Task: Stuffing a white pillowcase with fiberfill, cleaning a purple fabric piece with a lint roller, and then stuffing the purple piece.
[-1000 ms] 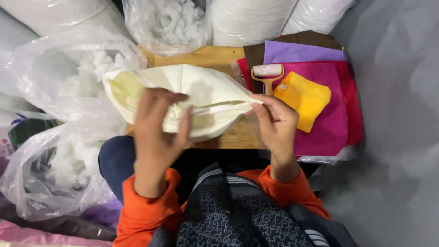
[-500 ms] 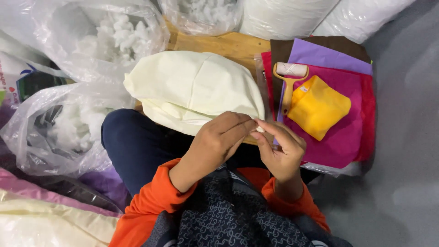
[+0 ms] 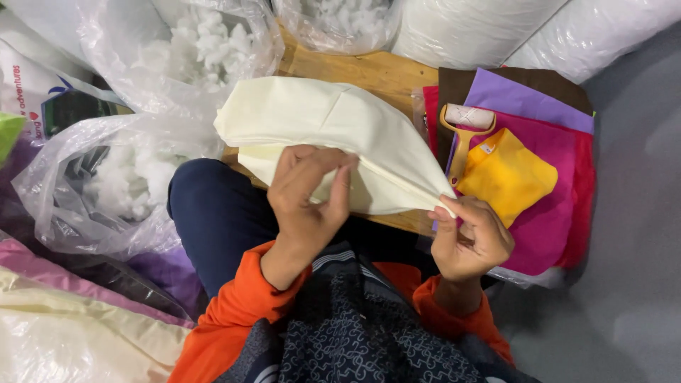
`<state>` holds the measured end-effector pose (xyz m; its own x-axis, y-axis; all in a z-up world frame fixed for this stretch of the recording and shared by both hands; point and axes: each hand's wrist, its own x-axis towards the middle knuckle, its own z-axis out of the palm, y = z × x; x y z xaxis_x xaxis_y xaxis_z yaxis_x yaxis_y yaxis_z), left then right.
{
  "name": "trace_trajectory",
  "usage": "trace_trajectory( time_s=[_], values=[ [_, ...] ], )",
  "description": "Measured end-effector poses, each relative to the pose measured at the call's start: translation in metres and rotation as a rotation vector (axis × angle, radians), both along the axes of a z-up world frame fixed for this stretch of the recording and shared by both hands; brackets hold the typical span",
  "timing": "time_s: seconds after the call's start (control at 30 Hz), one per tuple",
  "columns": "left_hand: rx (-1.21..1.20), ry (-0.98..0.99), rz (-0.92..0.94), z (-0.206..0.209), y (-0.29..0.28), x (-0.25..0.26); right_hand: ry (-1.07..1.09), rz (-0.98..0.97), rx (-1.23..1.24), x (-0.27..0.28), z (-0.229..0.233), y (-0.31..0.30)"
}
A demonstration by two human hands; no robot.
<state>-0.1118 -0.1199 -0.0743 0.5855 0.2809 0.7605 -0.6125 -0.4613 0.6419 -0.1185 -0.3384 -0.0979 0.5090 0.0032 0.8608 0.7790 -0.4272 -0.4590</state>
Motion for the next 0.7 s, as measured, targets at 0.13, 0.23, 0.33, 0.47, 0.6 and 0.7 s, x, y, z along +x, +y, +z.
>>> trace_trajectory(
  time_s=[0.13, 0.23, 0.33, 0.47, 0.6, 0.7],
  values=[
    [0.074, -0.014, 0.188, -0.018, 0.05, 0.014, 0.035, -0.003, 0.053, 0.001, -0.012, -0.029],
    [0.107, 0.025, 0.459, -0.041, 0.1, 0.019, 0.096, -0.026, 0.145, 0.001, -0.02, -0.056],
    [0.098, 0.137, 0.696, -0.053, 0.133, 0.004, 0.116, -0.345, -0.073, -0.004, -0.017, -0.072],
    [0.136, 0.463, 0.451, -0.037, 0.162, -0.032, 0.328, -0.11, -0.001, -0.015, -0.01, -0.081],
    [0.324, 0.599, -0.016, -0.001, 0.182, -0.045, 0.465, 0.494, 0.089, -0.002, -0.025, -0.138],
    [0.018, 0.532, -0.107, -0.043, 0.164, -0.004, 0.875, 0.018, 0.201, 0.029, -0.04, -0.095]
  ],
)
